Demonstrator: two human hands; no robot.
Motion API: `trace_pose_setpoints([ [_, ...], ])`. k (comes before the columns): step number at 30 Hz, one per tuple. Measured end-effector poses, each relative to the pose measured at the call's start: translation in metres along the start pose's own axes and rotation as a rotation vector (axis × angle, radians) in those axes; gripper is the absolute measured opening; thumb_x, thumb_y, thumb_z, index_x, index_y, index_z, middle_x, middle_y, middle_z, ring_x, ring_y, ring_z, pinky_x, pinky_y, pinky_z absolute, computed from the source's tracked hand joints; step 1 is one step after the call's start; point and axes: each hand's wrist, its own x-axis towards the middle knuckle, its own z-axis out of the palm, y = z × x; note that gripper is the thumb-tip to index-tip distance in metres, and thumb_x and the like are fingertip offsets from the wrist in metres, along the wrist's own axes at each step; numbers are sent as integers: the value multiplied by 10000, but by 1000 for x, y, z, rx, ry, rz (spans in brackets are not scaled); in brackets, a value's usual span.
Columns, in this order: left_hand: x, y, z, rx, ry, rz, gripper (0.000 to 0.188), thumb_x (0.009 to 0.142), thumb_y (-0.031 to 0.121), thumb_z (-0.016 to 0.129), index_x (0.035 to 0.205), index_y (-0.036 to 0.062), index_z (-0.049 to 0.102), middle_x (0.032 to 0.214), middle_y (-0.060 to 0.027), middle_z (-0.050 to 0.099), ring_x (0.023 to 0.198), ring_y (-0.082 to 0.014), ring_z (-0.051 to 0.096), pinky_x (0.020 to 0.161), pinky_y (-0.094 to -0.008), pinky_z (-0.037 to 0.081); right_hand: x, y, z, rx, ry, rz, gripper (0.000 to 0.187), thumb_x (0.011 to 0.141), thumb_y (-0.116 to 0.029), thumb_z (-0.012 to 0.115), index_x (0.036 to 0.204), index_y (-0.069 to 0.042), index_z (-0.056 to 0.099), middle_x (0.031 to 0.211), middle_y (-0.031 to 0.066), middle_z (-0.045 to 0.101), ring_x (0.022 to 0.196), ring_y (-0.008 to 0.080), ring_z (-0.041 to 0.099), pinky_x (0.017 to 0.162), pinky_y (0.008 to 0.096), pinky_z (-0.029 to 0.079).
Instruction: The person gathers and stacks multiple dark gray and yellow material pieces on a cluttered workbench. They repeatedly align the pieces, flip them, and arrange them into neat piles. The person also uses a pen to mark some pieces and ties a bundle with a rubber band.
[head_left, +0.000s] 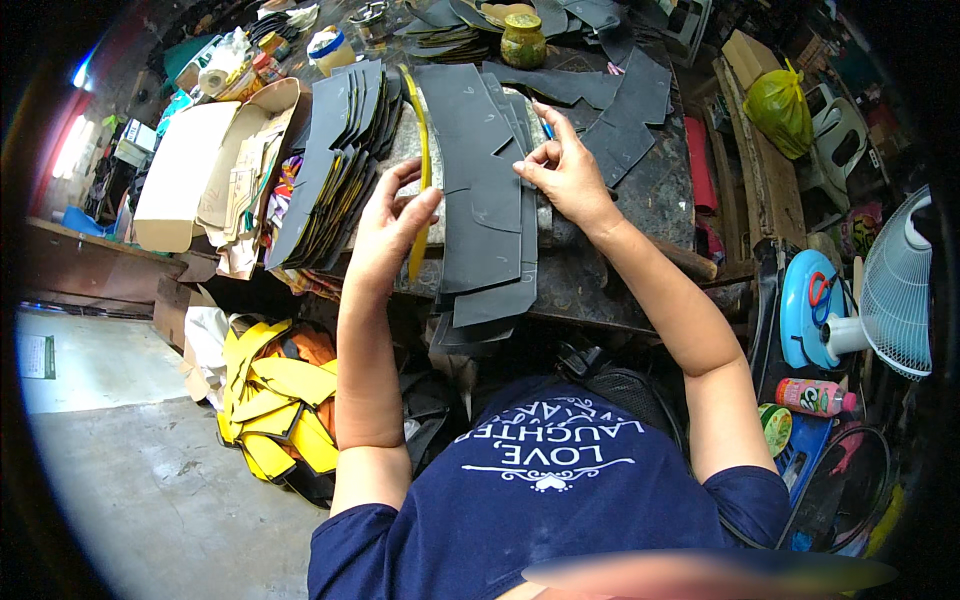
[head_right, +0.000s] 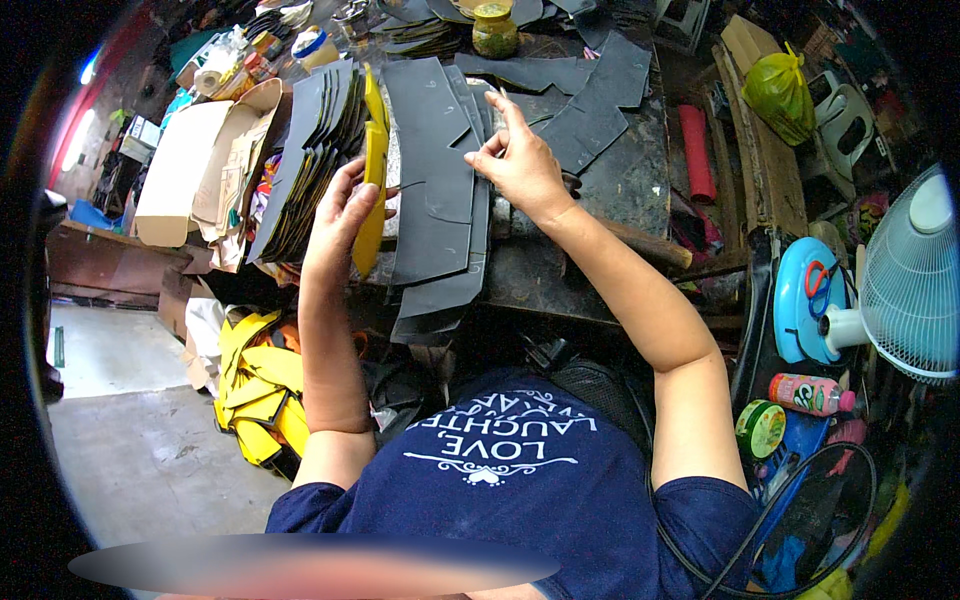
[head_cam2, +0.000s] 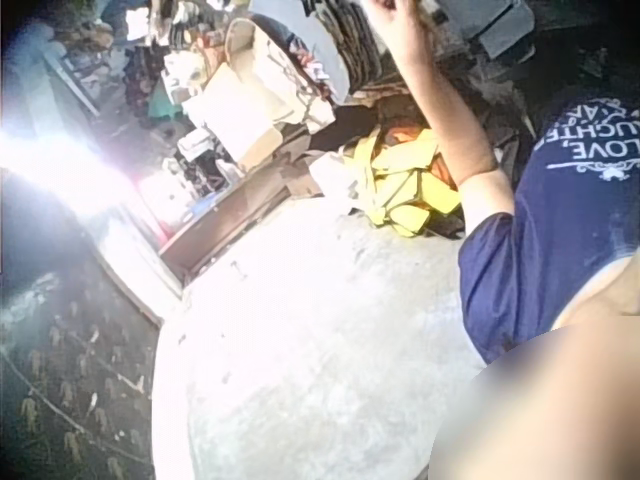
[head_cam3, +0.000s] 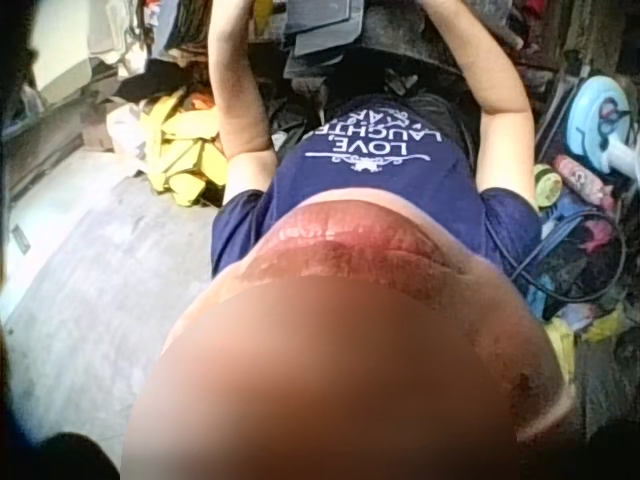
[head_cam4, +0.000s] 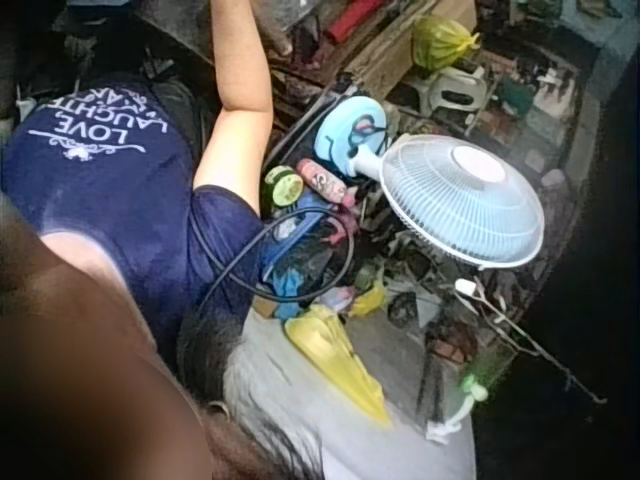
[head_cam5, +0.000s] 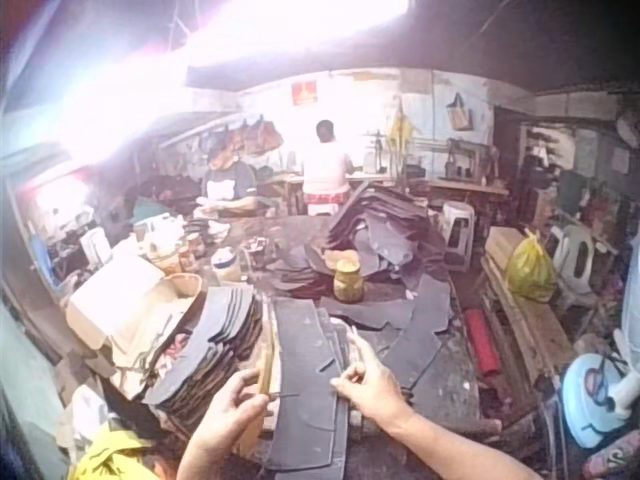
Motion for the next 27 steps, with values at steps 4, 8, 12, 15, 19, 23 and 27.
trace_pose_setpoints([
  [4, 1, -3, 7, 529, 8, 200, 552, 878, 390, 691, 1263, 13, 571, 1260, -181, 515, 1188, -308, 502, 974, -378, 425, -5, -2, 1, 40, 11, 31, 776, 820, -25, 720, 1483, -113, 327, 811, 14, 649, 717, 56, 572, 672, 209, 466],
  [8, 5, -10, 9, 489, 15, 270, 427, 944, 303, 601, 1245, 1, 580, 1271, -199, 509, 1208, -293, 493, 1003, -377, 405, -10, -2, 3, 24, 18, 15, 792, 801, -6, 727, 1481, -121, 338, 818, 12, 647, 698, 51, 562, 660, 204, 463],
  [12, 9, -17, 5, 161, 139, 79, 503, 929, 141, 589, 1381, -6, 422, 1217, -161, 525, 939, -173, 566, 856, -329, 475, -9, -1, 4, -13, 22, -17, 827, 774, -5, 746, 1484, -120, 339, 830, 10, 642, 670, 44, 544, 640, 197, 458],
  [15, 20, -23, 0, 38, 152, 18, 621, 887, 114, 647, 1416, -38, 360, 1152, -126, 557, 835, -113, 556, 698, -248, 480, -9, 0, 5, -23, 33, -20, 811, 781, -10, 741, 1481, -128, 350, 834, 10, 644, 675, 47, 542, 638, 202, 458],
  [19, 31, -31, -6, 132, 54, 31, 598, 858, 109, 688, 1379, -46, 440, 1020, -68, 581, 828, -103, 549, 694, -226, 474, -14, -4, 5, -146, 88, -174, 762, 791, -67, 743, 1464, -177, 401, 850, -2, 665, 668, 52, 538, 645, 221, 472],
  [23, 29, -36, -4, 159, 16, 93, 592, 850, 77, 684, 1388, -8, 452, 1014, -64, 564, 845, -111, 547, 747, -232, 483, -18, -13, 4, -192, 104, -261, 743, 812, -78, 737, 1466, -193, 402, 877, 7, 675, 684, 47, 544, 660, 213, 487],
  [27, 28, -36, -1, 159, 2, 125, 598, 844, 55, 678, 1395, 5, 450, 1022, -71, 554, 880, -118, 546, 776, -233, 486, -16, -23, 4, -29, 57, -291, 711, 832, -61, 721, 1461, -165, 405, 891, 13, 680, 688, 51, 549, 656, 217, 493],
])
